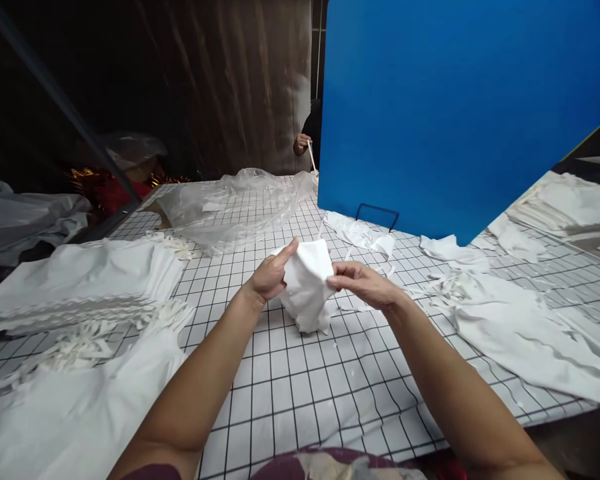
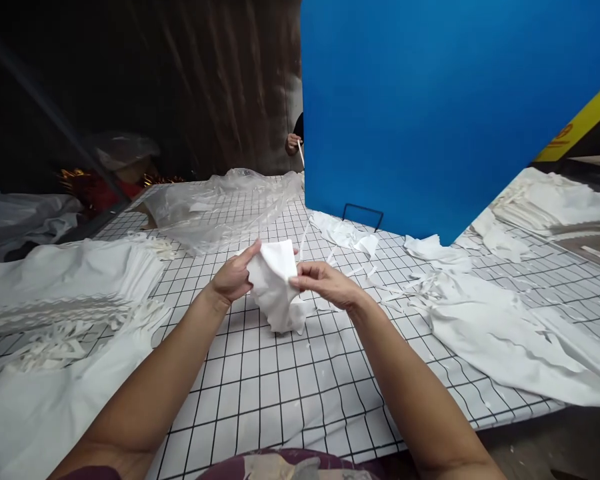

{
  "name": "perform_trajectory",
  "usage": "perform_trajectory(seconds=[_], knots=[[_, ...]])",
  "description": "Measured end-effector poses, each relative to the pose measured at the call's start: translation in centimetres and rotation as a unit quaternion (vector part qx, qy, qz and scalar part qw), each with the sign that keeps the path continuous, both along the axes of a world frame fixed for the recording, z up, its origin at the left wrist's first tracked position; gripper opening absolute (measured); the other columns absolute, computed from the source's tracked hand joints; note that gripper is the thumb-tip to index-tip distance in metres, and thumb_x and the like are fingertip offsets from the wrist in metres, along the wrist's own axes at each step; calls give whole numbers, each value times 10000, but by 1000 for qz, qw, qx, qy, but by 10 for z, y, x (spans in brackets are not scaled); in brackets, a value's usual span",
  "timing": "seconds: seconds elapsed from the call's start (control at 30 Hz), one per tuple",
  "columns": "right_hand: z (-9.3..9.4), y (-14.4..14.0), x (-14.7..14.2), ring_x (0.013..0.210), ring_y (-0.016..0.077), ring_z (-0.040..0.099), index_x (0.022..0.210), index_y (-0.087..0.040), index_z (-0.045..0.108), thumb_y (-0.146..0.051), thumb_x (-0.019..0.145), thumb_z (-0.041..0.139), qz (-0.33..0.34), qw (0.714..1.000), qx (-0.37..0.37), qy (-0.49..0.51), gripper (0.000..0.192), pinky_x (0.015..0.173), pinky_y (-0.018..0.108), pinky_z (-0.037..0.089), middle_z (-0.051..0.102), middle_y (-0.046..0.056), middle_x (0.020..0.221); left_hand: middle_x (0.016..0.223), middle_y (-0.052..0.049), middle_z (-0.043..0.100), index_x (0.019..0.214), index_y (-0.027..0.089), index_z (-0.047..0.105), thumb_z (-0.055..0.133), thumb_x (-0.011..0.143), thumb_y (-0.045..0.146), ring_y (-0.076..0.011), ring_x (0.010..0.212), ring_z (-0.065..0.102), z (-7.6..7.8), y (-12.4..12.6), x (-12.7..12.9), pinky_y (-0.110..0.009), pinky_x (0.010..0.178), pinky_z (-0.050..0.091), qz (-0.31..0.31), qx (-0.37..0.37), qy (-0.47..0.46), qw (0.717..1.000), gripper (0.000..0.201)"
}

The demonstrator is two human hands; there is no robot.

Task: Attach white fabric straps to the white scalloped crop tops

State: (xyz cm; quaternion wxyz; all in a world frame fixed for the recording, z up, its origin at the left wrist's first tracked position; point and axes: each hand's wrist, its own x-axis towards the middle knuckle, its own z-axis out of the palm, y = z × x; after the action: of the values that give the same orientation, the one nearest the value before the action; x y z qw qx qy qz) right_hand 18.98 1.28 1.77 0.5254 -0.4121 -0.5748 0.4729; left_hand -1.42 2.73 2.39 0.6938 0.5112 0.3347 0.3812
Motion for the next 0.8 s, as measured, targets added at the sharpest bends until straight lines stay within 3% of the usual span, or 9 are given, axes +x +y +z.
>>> perform_trajectory(seconds=[0.17,0.27,0.4,0.5,0.6,0.7,0.8], knots=[[10,5,1,919,194,668,818,-212,555,-485,824,708,3,999,-10,44,312,715,314,546,721,50,939,1129,-138,731,1163,156,701,653,890,461,-289,1040,678,-22,-15,16,-414,876,555,-55,23,4,998,412],[13,10,8,954,173,661,785,-202,543,-474,828,704,58,997,3,49,319,790,314,536,712,52,1041,1179,-140,712,1088,124,725,626,920,406,-279,1040,667,-21,-17,25,-407,871,551,-33,54,-18,998,343],[-2,12,15,967,154,650,861,-188,565,-463,899,633,92,995,-7,40,286,892,346,492,692,39,1017,1290,-136,656,1124,119,711,532,978,423,-253,1059,670,1,-8,20,-394,903,551,-8,75,-55,996,382],[-20,10,9,1094,196,615,1020,-181,599,-463,922,618,207,978,-27,26,299,968,391,460,661,76,1175,1327,-134,630,1159,140,697,430,1013,460,-271,1101,665,23,-6,16,-413,921,558,-19,81,-82,993,441],[-32,10,1,1152,233,573,1174,-193,617,-427,880,687,339,940,-27,-5,383,975,406,468,619,90,1278,1297,-134,649,1177,150,690,382,1023,464,-293,1121,661,41,-10,17,-435,928,562,-26,84,-77,993,466],[-31,13,3,1011,220,626,1131,-163,652,-376,845,734,404,913,-56,-28,365,880,390,512,682,74,1113,1214,-132,690,1163,139,696,405,1019,436,-308,1128,662,51,-13,14,-450,941,559,-8,61,-35,998,439],[-16,11,20,844,158,625,993,-128,662,-323,825,756,396,918,-36,-14,274,742,297,519,679,43,941,1109,-141,724,1107,108,707,464,1006,407,-294,1124,666,52,-7,2,-424,961,554,34,31,-4,999,398]])
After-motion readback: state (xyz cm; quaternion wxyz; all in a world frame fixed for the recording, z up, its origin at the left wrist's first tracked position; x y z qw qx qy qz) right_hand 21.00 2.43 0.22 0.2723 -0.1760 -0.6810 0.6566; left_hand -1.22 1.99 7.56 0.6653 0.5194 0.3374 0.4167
